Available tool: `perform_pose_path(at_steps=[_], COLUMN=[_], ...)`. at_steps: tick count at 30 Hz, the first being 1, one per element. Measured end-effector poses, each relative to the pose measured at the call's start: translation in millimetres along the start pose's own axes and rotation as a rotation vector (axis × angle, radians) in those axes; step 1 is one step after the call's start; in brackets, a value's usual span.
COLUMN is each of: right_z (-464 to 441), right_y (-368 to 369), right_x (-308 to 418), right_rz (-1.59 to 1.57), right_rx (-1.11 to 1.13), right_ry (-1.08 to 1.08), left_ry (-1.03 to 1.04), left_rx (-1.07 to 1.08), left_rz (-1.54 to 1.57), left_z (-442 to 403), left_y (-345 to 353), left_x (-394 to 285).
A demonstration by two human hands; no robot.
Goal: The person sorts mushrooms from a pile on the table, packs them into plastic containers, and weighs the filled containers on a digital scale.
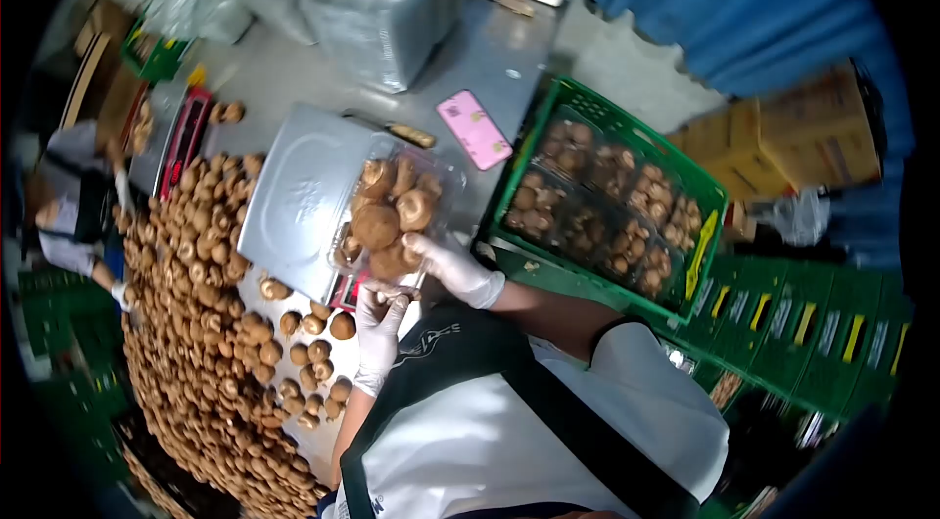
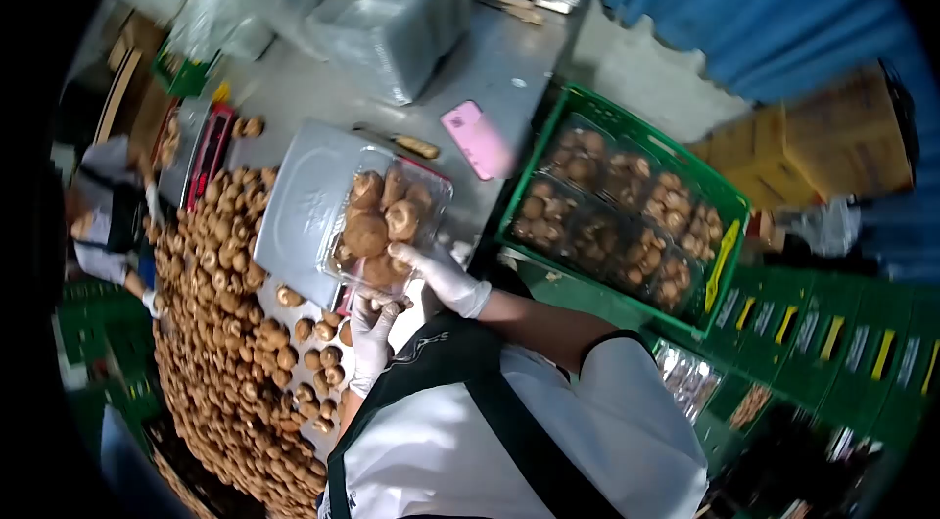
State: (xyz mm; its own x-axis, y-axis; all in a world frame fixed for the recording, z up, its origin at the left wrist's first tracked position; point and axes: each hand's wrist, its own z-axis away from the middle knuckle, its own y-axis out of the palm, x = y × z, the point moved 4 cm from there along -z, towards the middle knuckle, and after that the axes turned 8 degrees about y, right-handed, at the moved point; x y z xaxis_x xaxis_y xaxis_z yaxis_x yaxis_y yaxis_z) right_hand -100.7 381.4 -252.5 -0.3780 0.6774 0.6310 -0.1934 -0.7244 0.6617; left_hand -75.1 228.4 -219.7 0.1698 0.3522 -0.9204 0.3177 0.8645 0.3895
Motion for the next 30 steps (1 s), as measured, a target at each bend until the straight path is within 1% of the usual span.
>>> perform_pose_path(at_steps=[1, 3, 5, 7, 9, 11, 13, 14, 15, 16, 17, 18, 19, 21, 23, 24, 25, 26, 27, 28, 29, 30], right_z=[12, 29, 54, 97, 144, 184, 198, 194, 183, 167, 147, 121, 92, 46, 21, 5, -15, -34, -60, -76, -92, -115], right_y=[-16, -65, -136, -202, -263, -324, -342, -350, -357, -363, -368, -378, -380, -375, -334, -308, -282, -238, -201, -149, -101, -61], right_x=[20, 48, 69, 88, 94, 92, 110, 114, 120, 126, 130, 130, 128, 129, 147, 165, 183, 208, 226, 245, 259, 270], right_rz=[0.094, 0.059, 0.151, 0.192, 0.139, 0.249, 0.170, 0.217, 0.277, 0.341, 0.406, 0.416, 0.456, 1.130, 1.357, 1.280, 1.295, 1.323, 1.309, 1.294, 1.259, 1.285], right_rx=[-0.067, -0.228, -0.541, -0.720, -1.017, -1.155, -1.143, -1.311, -1.298, -1.274, -1.237, -1.095, -0.989, -1.100, -1.415, -1.390, -1.324, -1.148, -0.941, -0.732, -0.510, -0.413], right_ry=[-0.047, -0.317, -0.520, -0.575, -0.565, -0.704, -0.716, -0.660, -0.617, -0.572, -0.522, -0.351, -0.278, 0.138, -0.255, -0.540, -0.745, -0.817, -0.934, -0.993, -1.165, -1.170], left_ry=[-0.060, -0.165, -0.202, -0.183, -0.135, -0.115, -0.092, -0.059, -0.060, -0.132, -0.145, -0.160, 0.008, -0.007, -0.023, -0.045, -0.069, 0.003, -0.177, -0.156, -0.130, -0.122], left_rx=[0.082, 0.134, 0.178, 0.245, 0.292, 0.304, 0.332, 0.358, 0.358, 0.345, 0.324, 0.304, 0.355, 0.293, 0.159, 0.069, -0.021, -0.081, -0.203, -0.266, -0.331, -0.386], left_rz=[-0.085, -0.266, -0.322, -0.456, -0.589, -0.608, -0.613, -0.676, -0.697, -0.713, -0.745, -0.776, -0.869, -0.849, -0.888, -0.889, -0.888, -0.897, -0.878, -0.813, -0.746, -0.827], left_z=[3, -2, -6, -7, -8, -7, -8, -9, -12, -10, -9, -8, -10, -3, 9, 17, 27, 40, 51, 65, 79, 87], left_y=[-6, 14, 31, 37, 36, 33, 36, 37, 43, 47, 51, 55, 51, 42, 27, 17, 7, -9, -15, -30, -44, -42], left_x=[18, 14, 9, 9, 12, 19, 20, 21, 19, 15, 10, 5, 5, -3, -11, -14, -16, -10, -16, -8, 0, -9])
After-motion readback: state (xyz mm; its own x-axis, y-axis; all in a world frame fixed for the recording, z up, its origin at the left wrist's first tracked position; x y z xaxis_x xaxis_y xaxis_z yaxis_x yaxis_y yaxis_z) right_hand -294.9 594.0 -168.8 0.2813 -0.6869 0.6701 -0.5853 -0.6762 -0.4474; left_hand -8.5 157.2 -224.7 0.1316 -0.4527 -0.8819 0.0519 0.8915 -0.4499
